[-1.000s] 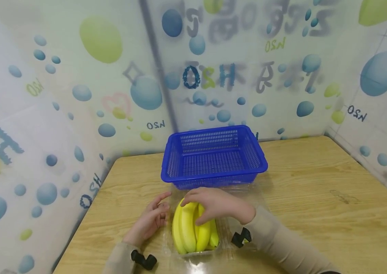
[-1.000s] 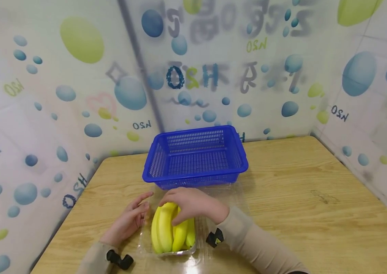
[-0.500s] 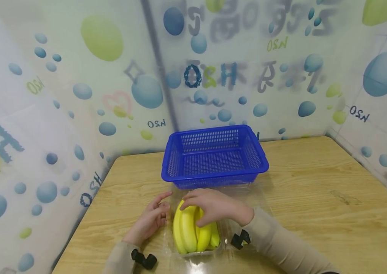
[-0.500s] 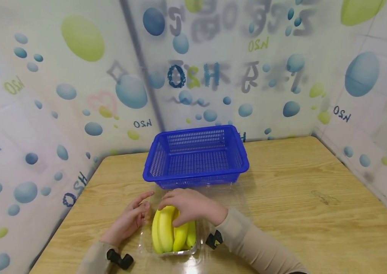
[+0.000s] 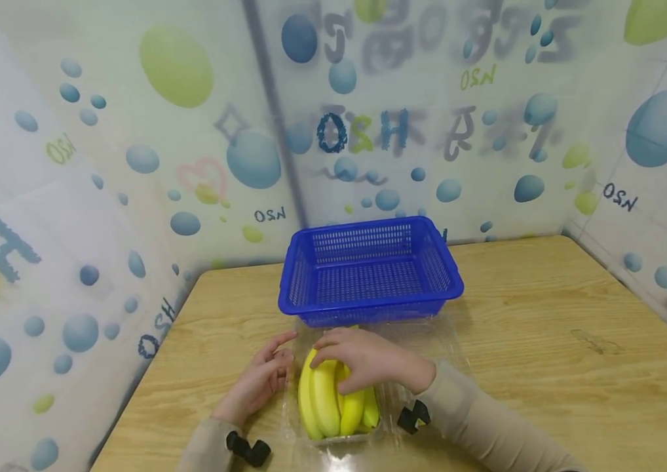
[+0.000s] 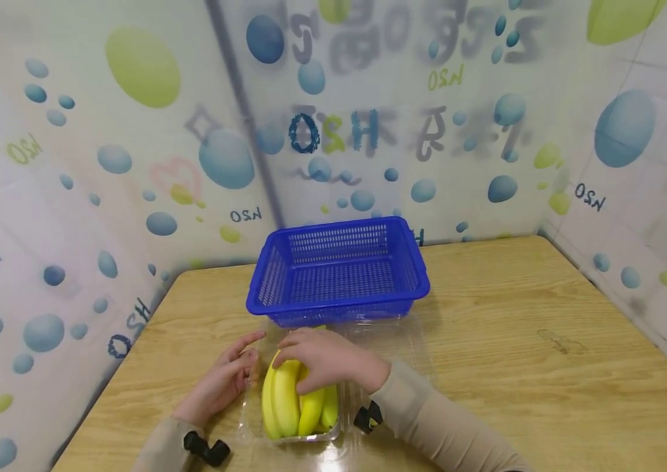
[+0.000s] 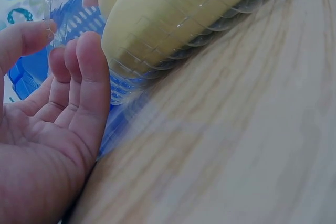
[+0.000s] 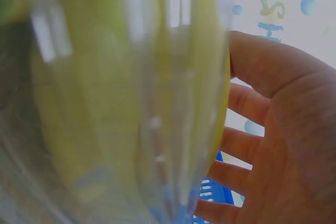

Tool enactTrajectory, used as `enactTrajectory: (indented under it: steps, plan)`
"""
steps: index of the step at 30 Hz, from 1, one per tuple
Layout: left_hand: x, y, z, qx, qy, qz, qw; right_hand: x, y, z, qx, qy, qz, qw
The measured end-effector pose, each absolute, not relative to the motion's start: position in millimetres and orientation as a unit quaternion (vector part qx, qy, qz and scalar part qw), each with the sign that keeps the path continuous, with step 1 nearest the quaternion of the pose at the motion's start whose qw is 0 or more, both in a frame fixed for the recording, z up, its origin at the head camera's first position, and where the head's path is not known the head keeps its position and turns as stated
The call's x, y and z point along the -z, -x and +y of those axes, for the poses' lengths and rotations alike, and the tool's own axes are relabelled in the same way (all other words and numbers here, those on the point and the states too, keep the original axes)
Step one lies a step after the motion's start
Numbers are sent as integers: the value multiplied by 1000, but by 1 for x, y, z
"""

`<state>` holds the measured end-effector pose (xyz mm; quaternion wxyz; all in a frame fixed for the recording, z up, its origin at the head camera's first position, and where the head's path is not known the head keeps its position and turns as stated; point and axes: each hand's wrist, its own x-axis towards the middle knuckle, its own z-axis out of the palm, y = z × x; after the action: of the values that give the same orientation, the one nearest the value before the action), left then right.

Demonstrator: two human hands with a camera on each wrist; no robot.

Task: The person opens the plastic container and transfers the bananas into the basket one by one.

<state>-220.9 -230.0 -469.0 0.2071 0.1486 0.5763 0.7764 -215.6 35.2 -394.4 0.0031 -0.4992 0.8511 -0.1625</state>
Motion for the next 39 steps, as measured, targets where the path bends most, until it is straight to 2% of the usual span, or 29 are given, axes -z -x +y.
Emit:
enactTrajectory:
  steps: [18,28,39]
  plan:
    - [469,220,-230,-775,-149,576,213,395,213,33,157,494,855,3]
    - [471,220,-231,-778,-148,573,213,399,213,30,163,478,862,40]
    - [470,221,-231,-778,-146,572,215,400,213,29,162,474,864,45]
